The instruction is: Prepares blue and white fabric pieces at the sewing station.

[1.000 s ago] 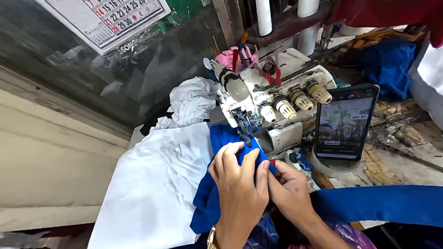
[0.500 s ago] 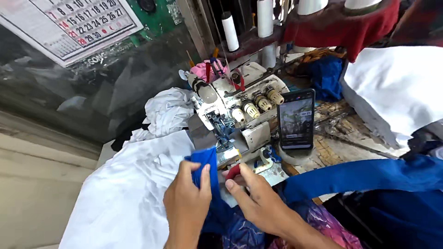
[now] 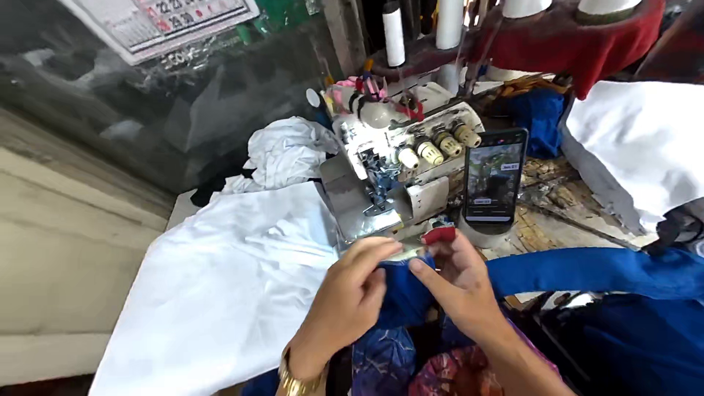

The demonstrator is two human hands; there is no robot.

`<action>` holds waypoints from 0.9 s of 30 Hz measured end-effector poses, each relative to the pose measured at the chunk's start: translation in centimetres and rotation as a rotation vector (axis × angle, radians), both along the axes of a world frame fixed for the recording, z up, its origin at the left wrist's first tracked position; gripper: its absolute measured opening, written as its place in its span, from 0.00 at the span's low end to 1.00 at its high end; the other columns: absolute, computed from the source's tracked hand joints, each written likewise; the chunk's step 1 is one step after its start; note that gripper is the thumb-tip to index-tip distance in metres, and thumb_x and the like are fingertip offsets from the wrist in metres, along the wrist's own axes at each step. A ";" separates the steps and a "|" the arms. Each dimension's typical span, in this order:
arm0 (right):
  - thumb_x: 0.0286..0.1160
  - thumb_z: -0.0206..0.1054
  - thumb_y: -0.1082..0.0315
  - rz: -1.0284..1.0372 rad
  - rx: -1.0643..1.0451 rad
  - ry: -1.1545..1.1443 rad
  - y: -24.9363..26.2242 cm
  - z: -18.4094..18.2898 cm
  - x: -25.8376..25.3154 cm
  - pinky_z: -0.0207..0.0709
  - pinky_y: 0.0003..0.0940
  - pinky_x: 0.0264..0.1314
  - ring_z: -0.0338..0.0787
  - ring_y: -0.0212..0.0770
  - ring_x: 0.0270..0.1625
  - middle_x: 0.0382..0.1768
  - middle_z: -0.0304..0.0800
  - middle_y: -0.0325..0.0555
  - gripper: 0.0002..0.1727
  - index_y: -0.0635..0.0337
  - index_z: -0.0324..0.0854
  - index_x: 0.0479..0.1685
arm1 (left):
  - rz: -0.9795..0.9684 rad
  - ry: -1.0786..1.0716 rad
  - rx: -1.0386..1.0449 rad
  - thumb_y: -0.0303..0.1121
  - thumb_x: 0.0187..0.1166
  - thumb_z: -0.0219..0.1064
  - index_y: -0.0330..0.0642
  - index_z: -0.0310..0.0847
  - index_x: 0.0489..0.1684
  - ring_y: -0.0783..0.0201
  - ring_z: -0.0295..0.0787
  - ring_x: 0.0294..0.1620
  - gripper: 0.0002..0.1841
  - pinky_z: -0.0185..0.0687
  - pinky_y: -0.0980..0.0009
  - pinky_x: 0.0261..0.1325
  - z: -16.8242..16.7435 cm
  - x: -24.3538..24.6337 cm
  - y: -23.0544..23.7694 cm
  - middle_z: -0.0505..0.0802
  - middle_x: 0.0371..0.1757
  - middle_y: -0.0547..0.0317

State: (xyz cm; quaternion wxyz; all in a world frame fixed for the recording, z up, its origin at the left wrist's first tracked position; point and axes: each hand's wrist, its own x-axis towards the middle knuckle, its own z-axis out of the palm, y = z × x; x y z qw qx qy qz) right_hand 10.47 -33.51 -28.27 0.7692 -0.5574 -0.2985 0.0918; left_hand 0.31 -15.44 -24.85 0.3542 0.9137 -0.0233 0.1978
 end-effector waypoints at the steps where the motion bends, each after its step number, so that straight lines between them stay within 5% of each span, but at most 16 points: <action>1: 0.75 0.74 0.66 0.041 -0.012 -0.066 -0.8 0.5 0.0 0.90 0.33 0.43 0.90 0.37 0.39 0.40 0.89 0.42 0.20 0.52 0.78 0.65 | -0.012 0.021 0.075 0.33 0.85 0.59 0.55 0.85 0.68 0.75 0.88 0.39 0.17 0.90 0.70 0.39 -0.1 0.6 0.1 0.90 0.59 0.68; 5: 0.78 0.72 0.63 0.126 -0.068 -0.187 -3.9 1.5 0.5 0.88 0.27 0.40 0.90 0.32 0.34 0.36 0.92 0.39 0.16 0.52 0.85 0.63 | 0.001 -0.003 0.106 0.39 0.87 0.62 0.53 0.90 0.48 0.78 0.84 0.32 0.09 0.86 0.78 0.34 1.0 -0.6 0.9 0.89 0.43 0.71; 8: 0.67 0.75 0.71 -0.050 -0.079 -0.134 -4.4 3.3 -0.8 0.88 0.21 0.38 0.91 0.26 0.31 0.35 0.95 0.32 0.11 0.53 0.88 0.48 | -0.011 -0.032 0.044 0.44 0.85 0.66 0.52 0.89 0.41 0.79 0.84 0.33 0.09 0.85 0.79 0.34 1.9 -2.0 0.9 0.89 0.39 0.73; 11: 0.68 0.78 0.68 -0.124 -0.109 -0.156 -6.7 3.2 0.5 0.87 0.22 0.34 0.90 0.28 0.28 0.31 0.94 0.34 0.11 0.50 0.88 0.48 | -0.079 0.181 0.089 0.53 0.81 0.69 0.53 0.88 0.37 0.75 0.86 0.33 0.15 0.87 0.71 0.37 1.2 -3.5 2.5 0.90 0.33 0.72; 13: 0.70 0.78 0.64 -0.094 -0.184 -0.192 -8.3 2.7 1.4 0.87 0.26 0.32 0.90 0.32 0.28 0.32 0.93 0.37 0.14 0.49 0.87 0.53 | -0.077 0.246 0.211 0.49 0.82 0.67 0.51 0.90 0.40 0.68 0.86 0.34 0.14 0.87 0.62 0.38 0.3 -4.2 4.4 0.89 0.38 0.64; 15: 0.72 0.77 0.60 -0.092 -0.310 -0.252 -7.9 2.8 0.8 0.92 0.36 0.43 0.94 0.36 0.38 0.42 0.95 0.38 0.16 0.50 0.86 0.56 | -0.010 0.169 0.275 0.50 0.83 0.65 0.56 0.91 0.43 0.70 0.88 0.41 0.12 0.90 0.66 0.38 1.2 -4.2 5.6 0.90 0.52 0.65; 17: 0.73 0.76 0.54 -0.027 -0.381 -0.365 -5.1 3.3 -1.3 0.89 0.43 0.64 0.91 0.35 0.59 0.60 0.91 0.39 0.27 0.52 0.80 0.71 | 0.035 0.052 0.338 0.50 0.82 0.61 0.60 0.90 0.42 0.69 0.86 0.58 0.13 0.88 0.62 0.55 3.4 -3.7 4.7 0.88 0.63 0.69; 18: 0.72 0.76 0.50 0.040 -0.385 -0.399 -3.3 3.8 -2.5 0.86 0.43 0.68 0.89 0.34 0.64 0.64 0.88 0.41 0.33 0.54 0.77 0.75 | 0.021 -0.018 0.326 0.49 0.83 0.59 0.58 0.90 0.42 0.68 0.84 0.61 0.14 0.84 0.60 0.60 4.3 -3.2 3.8 0.89 0.60 0.70; 22: 0.78 0.73 0.60 0.179 -0.255 -0.433 0.0 6.9 -2.8 0.89 0.28 0.45 0.92 0.26 0.40 0.37 0.95 0.39 0.12 0.60 0.91 0.49 | -0.153 -0.160 -0.060 0.50 0.85 0.64 0.55 0.85 0.43 0.77 0.89 0.32 0.12 0.88 0.78 0.34 5.0 -2.4 1.8 0.92 0.33 0.74; 24: 0.78 0.73 0.62 0.160 -0.254 -0.403 -1.5 7.4 -1.7 0.87 0.26 0.39 0.90 0.24 0.35 0.33 0.94 0.36 0.09 0.58 0.92 0.42 | -0.211 -0.045 -0.203 0.50 0.81 0.71 0.54 0.86 0.43 0.76 0.89 0.29 0.12 0.88 0.78 0.33 3.8 -3.8 3.3 0.93 0.32 0.71; 27: 0.77 0.73 0.64 0.139 -0.276 -0.281 -3.6 6.2 -0.7 0.90 0.28 0.42 0.92 0.27 0.39 0.37 0.95 0.35 0.07 0.55 0.91 0.46 | -0.133 0.050 -0.189 0.45 0.82 0.69 0.52 0.90 0.46 0.74 0.88 0.30 0.10 0.87 0.76 0.33 1.1 -5.3 6.0 0.93 0.36 0.68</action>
